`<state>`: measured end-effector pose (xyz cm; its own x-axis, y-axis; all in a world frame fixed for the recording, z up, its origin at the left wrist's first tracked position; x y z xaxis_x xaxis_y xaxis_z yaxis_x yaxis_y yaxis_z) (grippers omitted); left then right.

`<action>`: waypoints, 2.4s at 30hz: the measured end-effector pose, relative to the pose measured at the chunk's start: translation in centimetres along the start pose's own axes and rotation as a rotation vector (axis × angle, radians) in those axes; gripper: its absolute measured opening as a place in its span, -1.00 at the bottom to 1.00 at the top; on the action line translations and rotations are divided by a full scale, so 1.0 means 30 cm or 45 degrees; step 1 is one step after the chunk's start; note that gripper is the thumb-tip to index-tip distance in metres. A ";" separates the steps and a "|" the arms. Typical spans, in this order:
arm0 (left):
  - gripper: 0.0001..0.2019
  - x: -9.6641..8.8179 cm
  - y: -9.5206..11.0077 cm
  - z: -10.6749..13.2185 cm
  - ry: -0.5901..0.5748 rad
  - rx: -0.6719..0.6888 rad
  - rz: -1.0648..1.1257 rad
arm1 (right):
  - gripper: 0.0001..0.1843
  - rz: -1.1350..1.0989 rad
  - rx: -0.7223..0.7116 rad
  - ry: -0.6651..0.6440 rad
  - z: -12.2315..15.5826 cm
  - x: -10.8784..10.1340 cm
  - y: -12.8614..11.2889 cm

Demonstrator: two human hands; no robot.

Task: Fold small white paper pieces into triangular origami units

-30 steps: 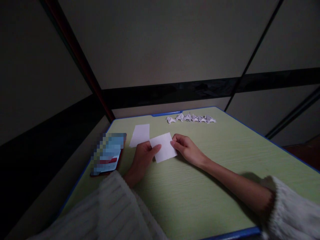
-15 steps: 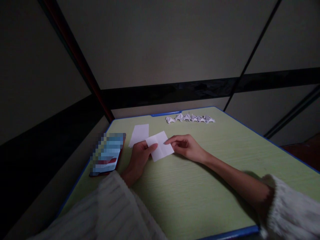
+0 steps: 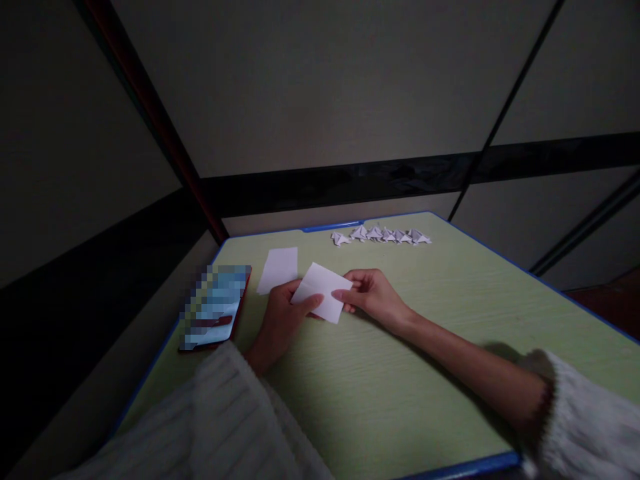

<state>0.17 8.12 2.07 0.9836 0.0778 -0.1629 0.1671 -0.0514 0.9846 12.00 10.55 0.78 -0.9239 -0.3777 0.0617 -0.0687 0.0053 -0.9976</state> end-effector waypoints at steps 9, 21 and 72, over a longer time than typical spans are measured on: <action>-0.83 0.044 0.056 0.025 -0.203 0.227 -0.065 | -0.77 -0.256 0.018 0.004 -0.001 -0.014 0.002; -0.60 0.094 0.010 0.034 -0.341 0.025 0.191 | -0.75 -0.083 0.002 -0.066 0.002 0.001 -0.001; -0.90 0.019 -0.068 0.000 0.094 -0.036 0.660 | -0.74 1.969 -1.596 -0.031 0.215 0.276 -0.167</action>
<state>0.38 8.28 -0.03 0.9290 0.1190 0.3505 -0.3436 -0.0749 0.9361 7.12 1.41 6.08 -0.4433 0.5746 -0.6879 0.4519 0.8061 0.3821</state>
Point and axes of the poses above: each hand's wrist, its own z-axis away from the middle knuckle, its own x-axis out of the palm, y = z × x, the point moved 9 cm from there along -z, towards the middle knuckle, and after that the axes turned 1 degree about z, right-handed, at the moved point
